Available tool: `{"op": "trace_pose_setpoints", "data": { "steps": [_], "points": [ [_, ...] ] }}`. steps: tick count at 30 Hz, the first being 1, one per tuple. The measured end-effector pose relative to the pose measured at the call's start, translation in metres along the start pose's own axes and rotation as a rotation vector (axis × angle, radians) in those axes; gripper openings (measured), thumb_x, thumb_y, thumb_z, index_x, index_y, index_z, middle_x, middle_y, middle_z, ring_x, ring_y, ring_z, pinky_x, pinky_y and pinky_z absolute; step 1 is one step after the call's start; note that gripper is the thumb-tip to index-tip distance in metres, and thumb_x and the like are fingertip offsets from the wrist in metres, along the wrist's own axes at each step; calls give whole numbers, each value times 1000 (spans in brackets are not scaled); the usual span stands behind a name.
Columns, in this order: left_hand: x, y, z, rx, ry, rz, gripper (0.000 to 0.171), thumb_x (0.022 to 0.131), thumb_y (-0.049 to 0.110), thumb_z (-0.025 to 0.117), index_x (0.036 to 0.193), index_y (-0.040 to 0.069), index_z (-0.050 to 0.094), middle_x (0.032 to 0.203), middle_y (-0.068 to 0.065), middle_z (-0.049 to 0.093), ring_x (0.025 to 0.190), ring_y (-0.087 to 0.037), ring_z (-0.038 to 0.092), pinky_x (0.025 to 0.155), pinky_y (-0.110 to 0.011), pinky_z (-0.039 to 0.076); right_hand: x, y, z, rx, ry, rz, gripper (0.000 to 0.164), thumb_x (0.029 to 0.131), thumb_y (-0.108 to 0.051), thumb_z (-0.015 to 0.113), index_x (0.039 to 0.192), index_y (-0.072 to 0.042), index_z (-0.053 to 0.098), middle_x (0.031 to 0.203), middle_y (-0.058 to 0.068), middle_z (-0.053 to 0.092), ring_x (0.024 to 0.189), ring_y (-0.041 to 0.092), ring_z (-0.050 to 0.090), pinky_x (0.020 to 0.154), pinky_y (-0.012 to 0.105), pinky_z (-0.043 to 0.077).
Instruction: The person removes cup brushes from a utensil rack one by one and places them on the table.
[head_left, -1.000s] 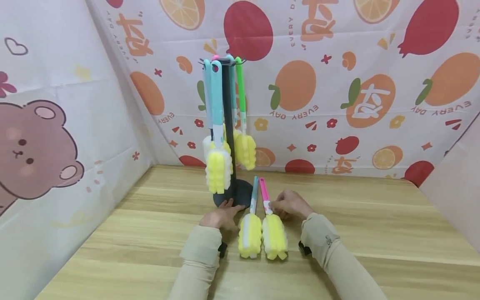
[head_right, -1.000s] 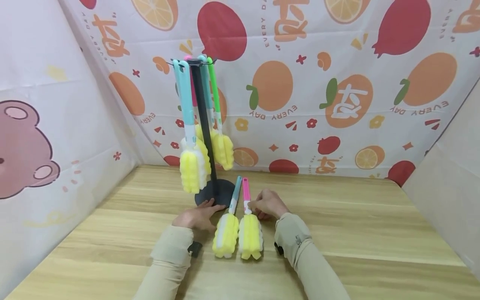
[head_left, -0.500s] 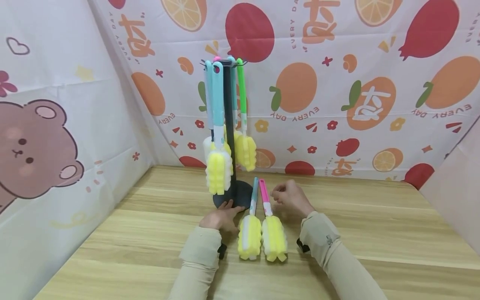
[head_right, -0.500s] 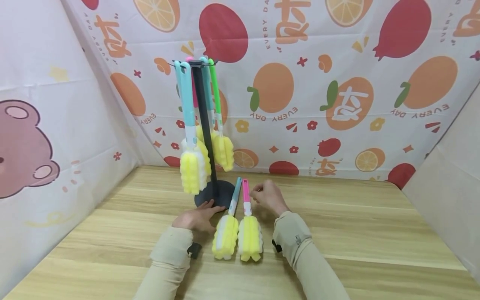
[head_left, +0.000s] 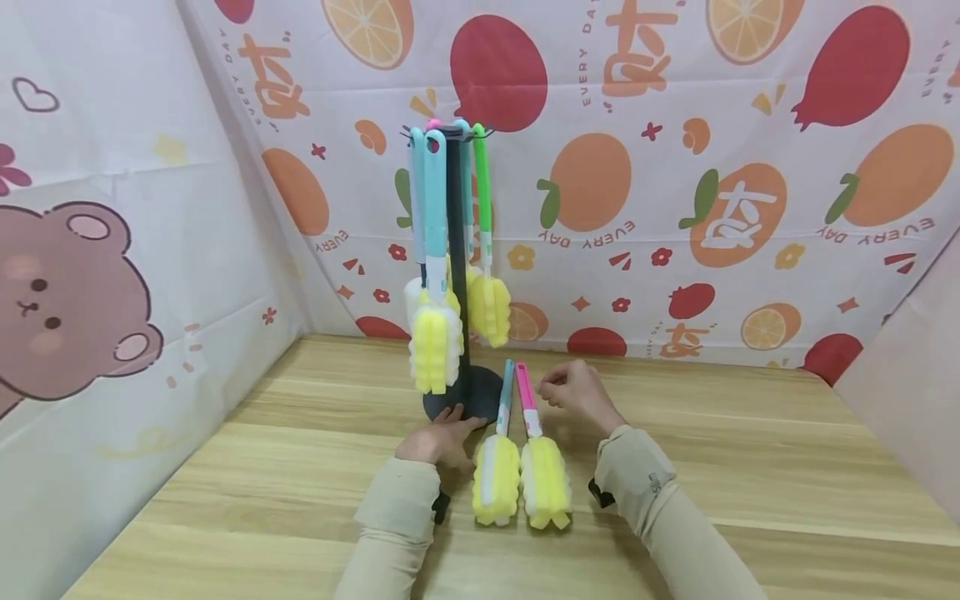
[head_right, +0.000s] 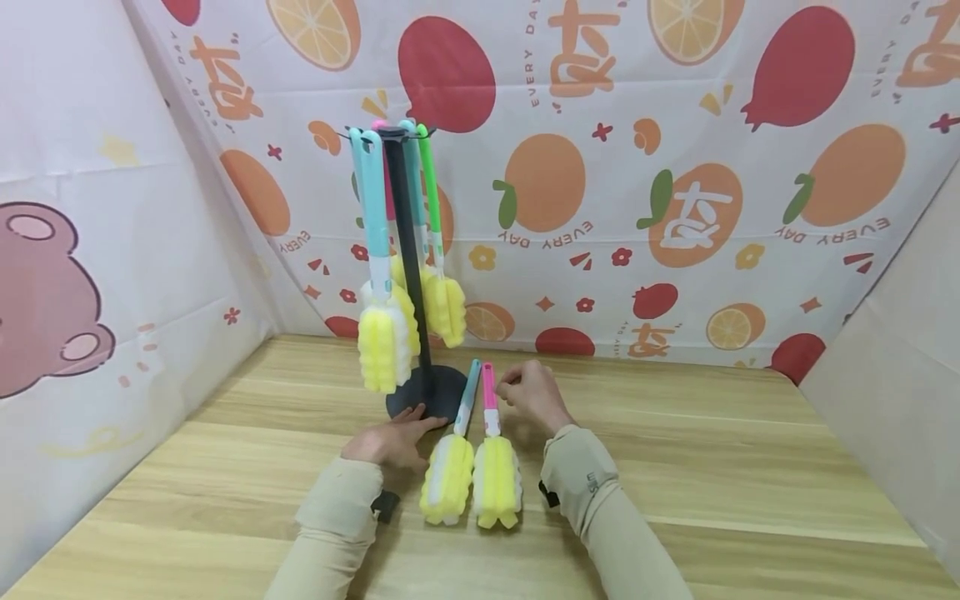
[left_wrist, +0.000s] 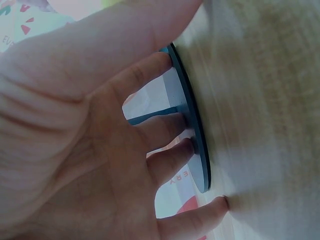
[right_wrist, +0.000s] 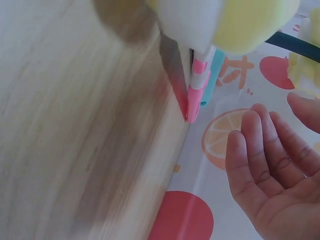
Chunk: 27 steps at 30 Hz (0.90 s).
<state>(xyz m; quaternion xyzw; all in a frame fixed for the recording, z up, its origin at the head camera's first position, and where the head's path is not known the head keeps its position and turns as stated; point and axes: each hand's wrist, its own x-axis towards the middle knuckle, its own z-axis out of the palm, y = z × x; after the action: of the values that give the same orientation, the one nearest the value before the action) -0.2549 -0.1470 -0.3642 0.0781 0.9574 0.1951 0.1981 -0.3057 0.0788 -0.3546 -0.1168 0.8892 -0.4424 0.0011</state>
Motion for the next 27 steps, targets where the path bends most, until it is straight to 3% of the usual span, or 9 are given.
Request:
{"op": "trace_pose_setpoints", "data": {
  "steps": [6,13,27],
  "points": [
    [1,0,1,0,-1,4,73,87,12,79,153,15,48,165,-22,20,152,-40,14,113,-60,28,2,-6,-1,12,23,-21,13,94,-4,70,99,6,77,82,9,72,80,36,69,74,35,58],
    [1,0,-2,22,0,8,75,86,12,80,153,14,47,164,-24,21,152,-41,14,113,-59,28,8,-17,-6,-15,55,-69,15,93,-7,73,101,5,76,85,8,72,74,23,67,73,35,58],
    [1,1,-2,34,1,8,74,86,13,80,153,14,48,164,-23,23,151,-41,15,113,-60,28,13,-50,-20,3,119,-106,16,93,-8,74,102,5,77,89,12,73,75,23,64,69,30,55]
  ]
}}
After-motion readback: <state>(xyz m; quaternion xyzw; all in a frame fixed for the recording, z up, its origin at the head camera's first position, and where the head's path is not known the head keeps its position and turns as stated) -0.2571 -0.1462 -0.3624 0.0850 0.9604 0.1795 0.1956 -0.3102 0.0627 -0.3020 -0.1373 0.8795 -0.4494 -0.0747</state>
